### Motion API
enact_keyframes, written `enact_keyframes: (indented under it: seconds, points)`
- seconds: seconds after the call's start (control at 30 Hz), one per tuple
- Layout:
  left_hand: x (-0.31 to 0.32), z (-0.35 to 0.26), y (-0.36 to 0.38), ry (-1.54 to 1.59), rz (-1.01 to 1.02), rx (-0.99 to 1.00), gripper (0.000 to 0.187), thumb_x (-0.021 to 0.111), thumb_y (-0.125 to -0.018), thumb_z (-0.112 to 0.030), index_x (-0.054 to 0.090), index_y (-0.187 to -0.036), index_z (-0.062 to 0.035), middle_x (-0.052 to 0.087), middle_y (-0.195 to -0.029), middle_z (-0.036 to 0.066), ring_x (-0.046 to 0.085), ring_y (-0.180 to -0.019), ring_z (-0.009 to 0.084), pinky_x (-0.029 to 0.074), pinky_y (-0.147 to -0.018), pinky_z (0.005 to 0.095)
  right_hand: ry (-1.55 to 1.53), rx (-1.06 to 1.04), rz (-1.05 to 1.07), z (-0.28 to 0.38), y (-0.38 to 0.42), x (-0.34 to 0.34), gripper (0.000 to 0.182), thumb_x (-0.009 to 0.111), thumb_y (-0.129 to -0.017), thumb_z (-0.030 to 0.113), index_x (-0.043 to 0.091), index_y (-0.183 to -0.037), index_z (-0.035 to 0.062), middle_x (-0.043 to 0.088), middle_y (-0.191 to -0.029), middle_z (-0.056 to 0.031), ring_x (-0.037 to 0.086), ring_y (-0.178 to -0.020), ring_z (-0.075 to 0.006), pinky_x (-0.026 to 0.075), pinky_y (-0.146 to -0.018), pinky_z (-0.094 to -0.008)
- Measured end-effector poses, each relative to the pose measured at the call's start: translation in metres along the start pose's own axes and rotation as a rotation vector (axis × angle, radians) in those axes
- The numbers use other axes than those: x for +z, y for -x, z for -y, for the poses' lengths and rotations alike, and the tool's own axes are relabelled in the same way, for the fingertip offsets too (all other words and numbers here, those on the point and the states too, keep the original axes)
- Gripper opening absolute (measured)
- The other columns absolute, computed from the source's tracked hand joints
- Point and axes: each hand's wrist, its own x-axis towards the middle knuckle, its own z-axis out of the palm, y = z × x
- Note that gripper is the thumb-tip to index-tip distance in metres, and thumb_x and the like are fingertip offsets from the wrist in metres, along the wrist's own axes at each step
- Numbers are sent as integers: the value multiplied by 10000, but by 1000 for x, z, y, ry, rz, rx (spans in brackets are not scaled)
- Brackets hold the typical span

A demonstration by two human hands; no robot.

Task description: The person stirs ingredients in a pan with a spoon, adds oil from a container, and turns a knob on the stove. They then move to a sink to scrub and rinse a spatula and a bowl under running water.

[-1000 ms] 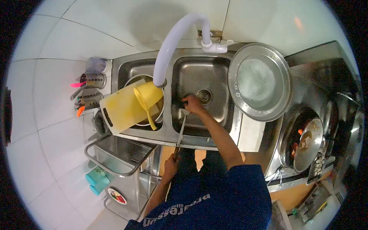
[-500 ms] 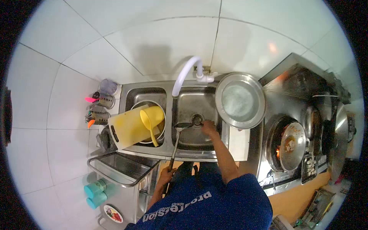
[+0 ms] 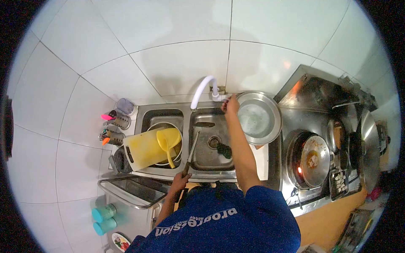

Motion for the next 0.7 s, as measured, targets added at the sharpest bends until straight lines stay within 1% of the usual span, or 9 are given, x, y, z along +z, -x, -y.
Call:
enact_keyframes:
  seconds: [0.27, 0.33, 0.4, 0.43, 0.5, 0.57, 0.6, 0.63, 0.7]
  points:
    - [4, -18, 19, 153, 23, -176, 351, 622, -838, -354, 562, -859, -9, 468, -583, 15, 407, -435, 82, 358, -396, 256, 292, 37, 63, -80, 63, -39, 212, 466, -915, 279, 538, -1000, 99, 529, -719, -55, 534, -541, -159, 457, -442, -298]
    - [5, -14, 21, 209, 44, -191, 348, 623, -838, -347, 566, -862, -4, 457, -583, 7, 416, -467, 90, 395, -436, 280, 385, 40, 159, -113, 70, -58, 226, 479, -905, 256, 533, -1054, 95, 568, -851, -62, 567, -622, -175, 498, -536, -340]
    - [8, -8, 22, 111, 44, -187, 357, 620, -835, -348, 570, -871, 4, 502, -607, 41, 476, -511, 140, 426, -494, 315, 1008, -256, 233, -149, 75, -75, 244, 489, -901, 236, 537, -1087, 86, 599, -983, -78, 591, -805, -235, 492, -743, -435]
    - [10, -4, 22, 20, 42, -172, 368, 617, -833, -350, 574, -880, 12, 548, -632, 76, 536, -555, 190, 457, -551, 351, 1003, -249, 229, -155, 91, -76, 244, 489, -901, 236, 537, -1087, 86, 599, -983, -78, 591, -805, -235, 492, -743, -435]
    - [18, 1, 23, -78, -5, -122, 379, 610, -832, -351, 576, -889, 22, 586, -693, 128, 574, -644, 259, 460, -615, 382, 1145, -680, 326, -176, 118, -76, 363, 431, -919, 322, 565, -1140, 68, 605, -1085, -156, 570, -994, -344, 365, -942, -558]
    - [26, 0, 25, -200, -29, -136, 398, 580, -840, -349, 575, -938, 36, 628, -870, 247, 601, -858, 407, 456, -721, 449, 1308, -712, 329, -197, 123, -71, 382, 421, -917, 331, 561, -1160, 72, 586, -1123, -160, 537, -1057, -341, 315, -981, -563]
    - [29, -2, 25, -209, -33, -143, 398, 580, -840, -349, 575, -938, 36, 628, -870, 247, 601, -858, 407, 456, -721, 449, 1472, -761, 330, -207, 122, -70, 402, 412, -914, 340, 557, -1180, 76, 568, -1161, -164, 505, -1121, -339, 266, -1020, -569]
    - [31, -3, 25, -257, -61, -113, 390, 572, -845, -340, 567, -952, 35, 629, -865, 244, 600, -852, 410, 459, -721, 453, 1460, -756, 334, -206, 116, -65, 402, 412, -914, 340, 557, -1180, 76, 568, -1161, -164, 505, -1121, -339, 266, -1020, -569]
    - [28, -13, 28, -348, -69, -100, 376, 549, -858, -315, 539, -1009, 29, 625, -860, 248, 593, -850, 422, 460, -734, 477, 1906, -348, 487, -198, 90, -55, 465, 399, -907, 370, 492, -1252, 74, 526, -1236, -148, 468, -1173, -340, 193, -1048, -590]
